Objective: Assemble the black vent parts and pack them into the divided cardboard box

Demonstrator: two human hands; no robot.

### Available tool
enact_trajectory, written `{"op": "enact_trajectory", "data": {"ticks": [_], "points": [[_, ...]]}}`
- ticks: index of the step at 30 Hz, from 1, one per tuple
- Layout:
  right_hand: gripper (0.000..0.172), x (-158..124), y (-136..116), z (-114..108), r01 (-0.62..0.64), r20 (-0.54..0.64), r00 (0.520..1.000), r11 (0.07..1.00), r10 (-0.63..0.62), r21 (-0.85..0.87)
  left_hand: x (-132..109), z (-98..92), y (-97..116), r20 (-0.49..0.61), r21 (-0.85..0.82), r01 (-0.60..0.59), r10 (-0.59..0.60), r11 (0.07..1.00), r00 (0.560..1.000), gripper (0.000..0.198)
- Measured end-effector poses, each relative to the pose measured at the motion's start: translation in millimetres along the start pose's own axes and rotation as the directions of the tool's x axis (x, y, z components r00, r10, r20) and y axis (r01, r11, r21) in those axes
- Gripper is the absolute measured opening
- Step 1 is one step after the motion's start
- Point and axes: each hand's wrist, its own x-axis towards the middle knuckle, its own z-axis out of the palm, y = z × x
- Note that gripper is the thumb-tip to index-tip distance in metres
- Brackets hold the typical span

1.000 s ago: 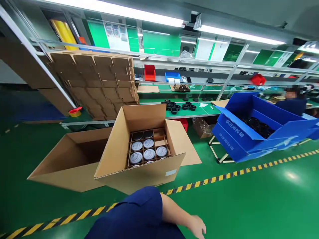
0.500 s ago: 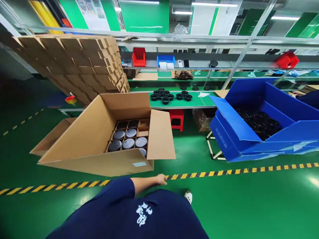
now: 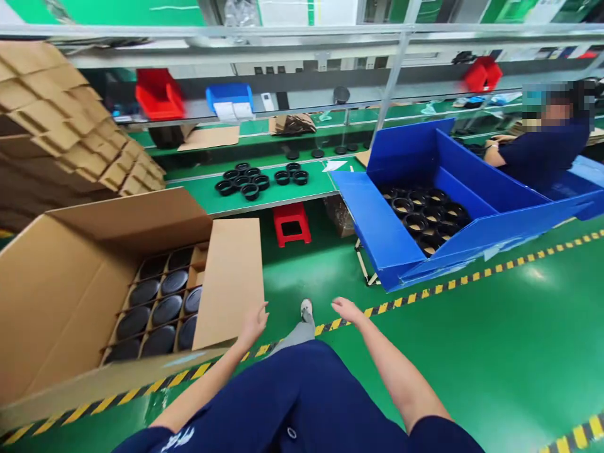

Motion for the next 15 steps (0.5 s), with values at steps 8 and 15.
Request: {"op": "enact_trajectory", "data": {"ticks": [8, 15], "points": [[0.043, 110.2, -52.8, -199.7, 0.161, -0.479, 0.784, 0.875, -0.394, -0.457, 143.2, -39.3, -49.5, -0.309, 0.356, 0.222, -0.110, 0.908, 0.945, 0.060], [0.049, 156.3, -10.7, -360.3, -0.454, -0.748, 0.662, 0.820, 0.048, -0.349, 202.6, -39.9, -102.5, -0.172, 0.380, 0.418, -0.380, 0.825, 0.909, 0.060]]}}
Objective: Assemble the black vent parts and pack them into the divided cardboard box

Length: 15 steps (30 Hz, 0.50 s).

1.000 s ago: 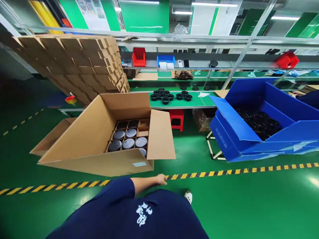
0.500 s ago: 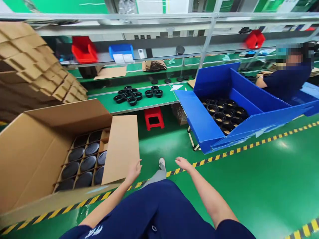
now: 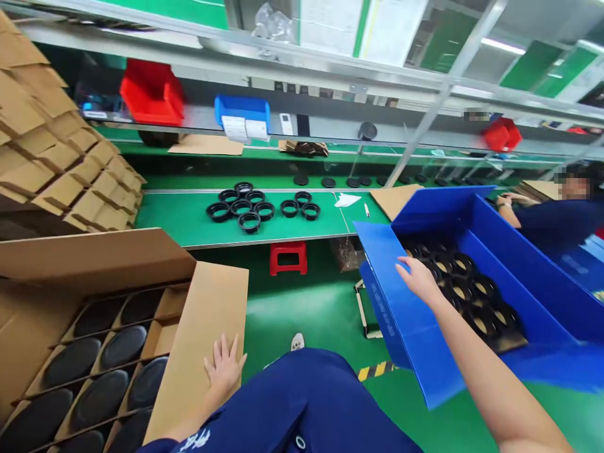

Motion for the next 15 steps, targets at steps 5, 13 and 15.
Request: {"op": "enact_trajectory", "data": {"ticks": [5, 13, 15], "points": [[0.046, 75.0, -20.7, 34.7, 0.117, 0.186, 0.975, 0.992, -0.123, 0.044, 17.1, 5.9, -16.9, 0.091, -0.038, 0.037, -0.033, 0.999, 0.995, 0.058], [0.044, 281.5, -143.1, 115.9, 0.461, 0.535, 0.728, 0.884, -0.429, 0.080, 32.4, -12.0, -0.8, 0.135, -0.141, 0.168, -0.149, 0.976, 0.980, 0.070], [0.044, 336.6, -169.0, 149.4, 0.517, 0.647, 0.608, 0.848, -0.460, 0.117, 38.8, -20.6, 8.3, 0.167, -0.174, 0.233, -0.204, 0.957, 0.965, 0.072]]}}
